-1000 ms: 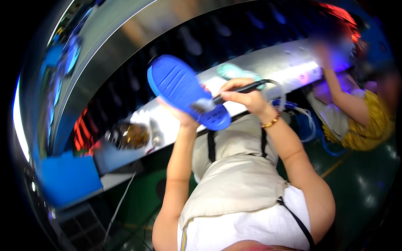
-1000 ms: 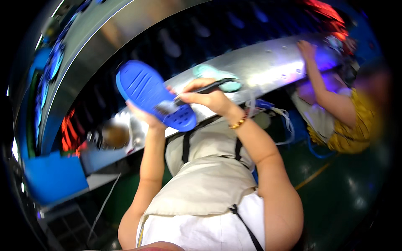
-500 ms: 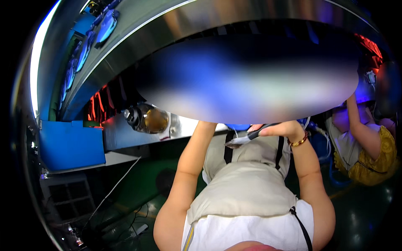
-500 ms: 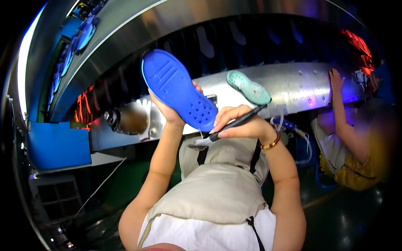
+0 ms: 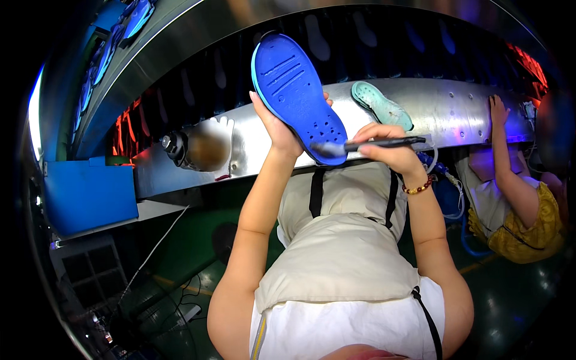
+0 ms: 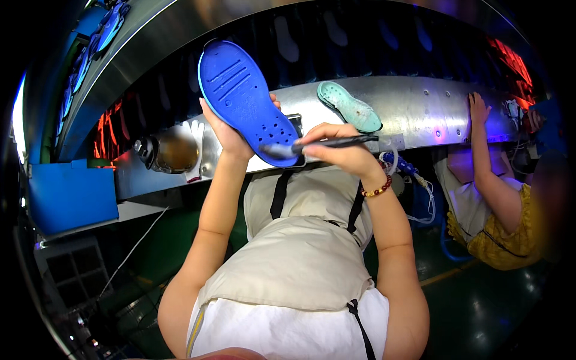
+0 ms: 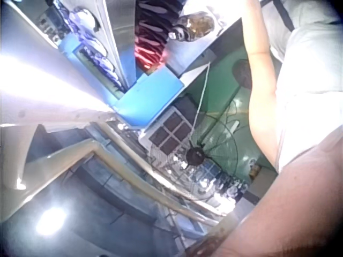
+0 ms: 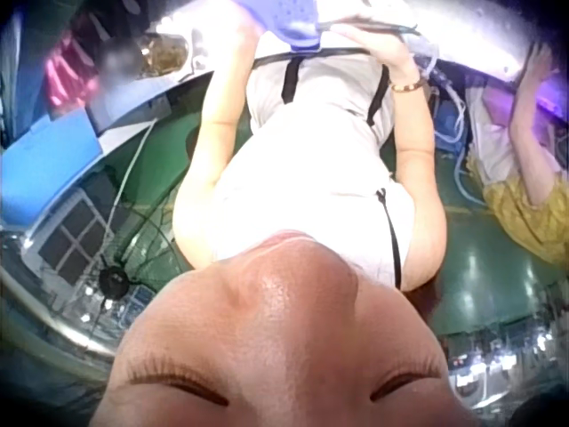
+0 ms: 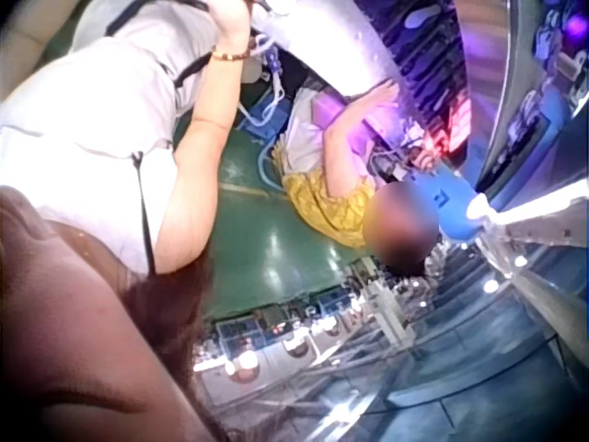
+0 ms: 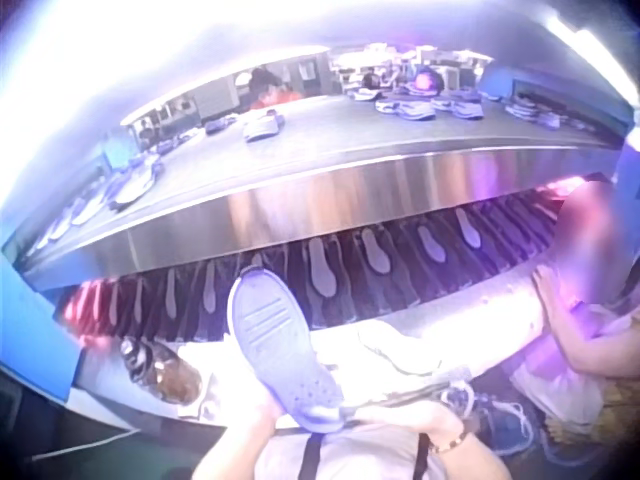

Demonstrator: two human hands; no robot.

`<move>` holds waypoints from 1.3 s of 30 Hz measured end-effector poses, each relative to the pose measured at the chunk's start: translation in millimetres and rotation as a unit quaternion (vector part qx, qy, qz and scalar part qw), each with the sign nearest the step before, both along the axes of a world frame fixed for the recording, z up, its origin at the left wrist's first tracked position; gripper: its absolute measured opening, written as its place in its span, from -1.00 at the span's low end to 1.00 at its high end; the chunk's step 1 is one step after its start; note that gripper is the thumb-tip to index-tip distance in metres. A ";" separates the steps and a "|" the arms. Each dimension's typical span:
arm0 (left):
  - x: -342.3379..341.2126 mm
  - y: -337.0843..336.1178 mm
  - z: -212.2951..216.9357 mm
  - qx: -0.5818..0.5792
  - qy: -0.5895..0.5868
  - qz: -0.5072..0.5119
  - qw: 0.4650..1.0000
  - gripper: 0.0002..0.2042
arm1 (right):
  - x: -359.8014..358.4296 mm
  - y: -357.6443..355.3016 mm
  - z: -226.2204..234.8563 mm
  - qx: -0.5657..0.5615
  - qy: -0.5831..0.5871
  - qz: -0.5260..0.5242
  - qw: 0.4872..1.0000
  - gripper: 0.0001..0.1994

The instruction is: The person picks up blue shoe soles from a conveyor belt, applies a liquid from a brush to the surface of each sole, and then places the soles onto a higher moving track.

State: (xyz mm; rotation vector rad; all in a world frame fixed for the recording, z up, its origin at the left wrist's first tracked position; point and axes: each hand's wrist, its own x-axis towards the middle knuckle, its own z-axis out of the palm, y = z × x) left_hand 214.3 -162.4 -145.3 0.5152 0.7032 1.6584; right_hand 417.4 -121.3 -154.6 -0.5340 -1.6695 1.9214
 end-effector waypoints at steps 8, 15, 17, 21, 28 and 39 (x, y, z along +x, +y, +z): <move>5.7 -3.9 0.1 0.003 -0.121 -0.060 0.991 -0.14 | -2.5 0.4 -23.2 -0.168 0.162 -0.021 0.972 -0.86; 8.7 -25.1 -35.1 -0.018 -0.141 -0.163 0.976 -0.39 | -0.8 -14.0 19.7 -0.065 0.028 0.022 0.997 -0.83; 1.9 -27.6 -23.6 -0.028 -0.134 -0.207 0.969 -0.49 | 8.8 -3.1 26.8 0.010 0.043 0.111 0.993 -0.81; 4.4 -22.4 -0.3 -0.088 -0.095 -0.257 0.958 -0.55 | 6.8 2.3 43.7 0.003 -0.031 0.083 0.996 -0.81; -9.4 -25.5 3.1 -0.210 -0.021 -0.339 0.917 -0.56 | 12.3 20.9 54.6 0.170 0.009 0.250 0.953 -0.78; -24.5 -35.4 11.5 -0.219 0.092 -0.323 0.916 -0.54 | 18.8 33.5 61.5 0.211 0.000 0.154 0.965 -0.81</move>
